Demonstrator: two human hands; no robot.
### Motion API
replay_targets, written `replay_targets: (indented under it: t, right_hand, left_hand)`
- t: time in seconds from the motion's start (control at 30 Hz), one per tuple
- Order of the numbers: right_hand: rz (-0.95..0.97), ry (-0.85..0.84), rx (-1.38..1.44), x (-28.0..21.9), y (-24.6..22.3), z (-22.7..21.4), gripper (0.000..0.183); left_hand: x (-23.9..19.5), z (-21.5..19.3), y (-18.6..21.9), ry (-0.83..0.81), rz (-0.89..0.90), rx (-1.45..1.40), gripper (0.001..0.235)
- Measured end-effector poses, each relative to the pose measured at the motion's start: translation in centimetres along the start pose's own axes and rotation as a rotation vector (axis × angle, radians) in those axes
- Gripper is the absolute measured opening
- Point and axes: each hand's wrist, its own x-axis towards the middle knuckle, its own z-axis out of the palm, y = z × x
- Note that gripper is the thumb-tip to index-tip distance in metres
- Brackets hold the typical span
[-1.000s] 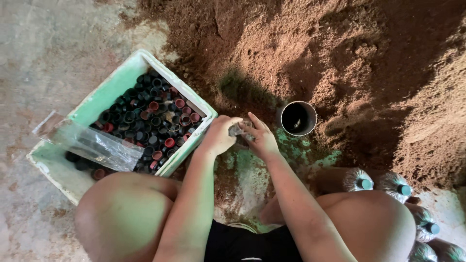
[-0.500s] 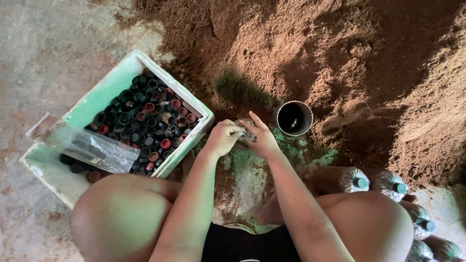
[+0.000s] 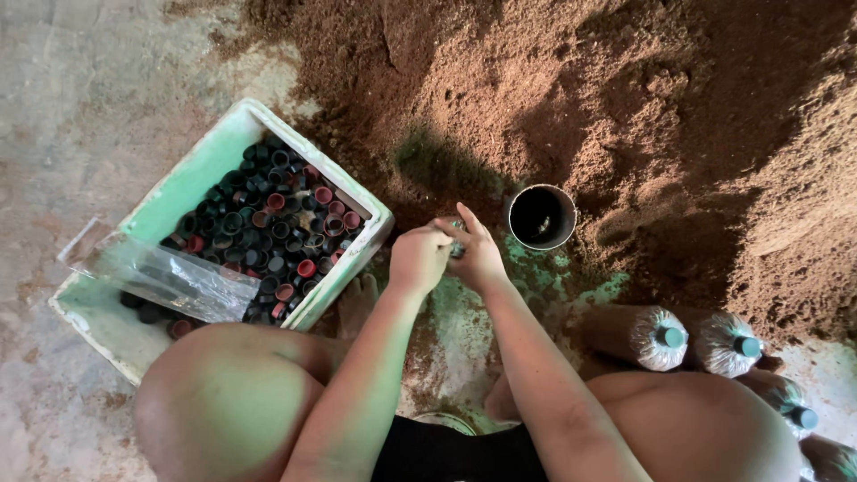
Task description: The person scoops soil into a cylindrical pot using a plastic tube. They then place small black objects into the pot and cover them with more soil. Finally, they place a plastic bag over the top of the pot.
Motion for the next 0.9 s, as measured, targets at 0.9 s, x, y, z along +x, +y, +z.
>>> replay_targets:
  t: [0.9]
  right_hand:
    - [-0.366, 0.294, -0.178, 0.1, -2.8, -0.8, 0.026]
  left_hand:
    - [2.2, 4.7, -6.9, 0.226, -0.684, -0.654, 0.028]
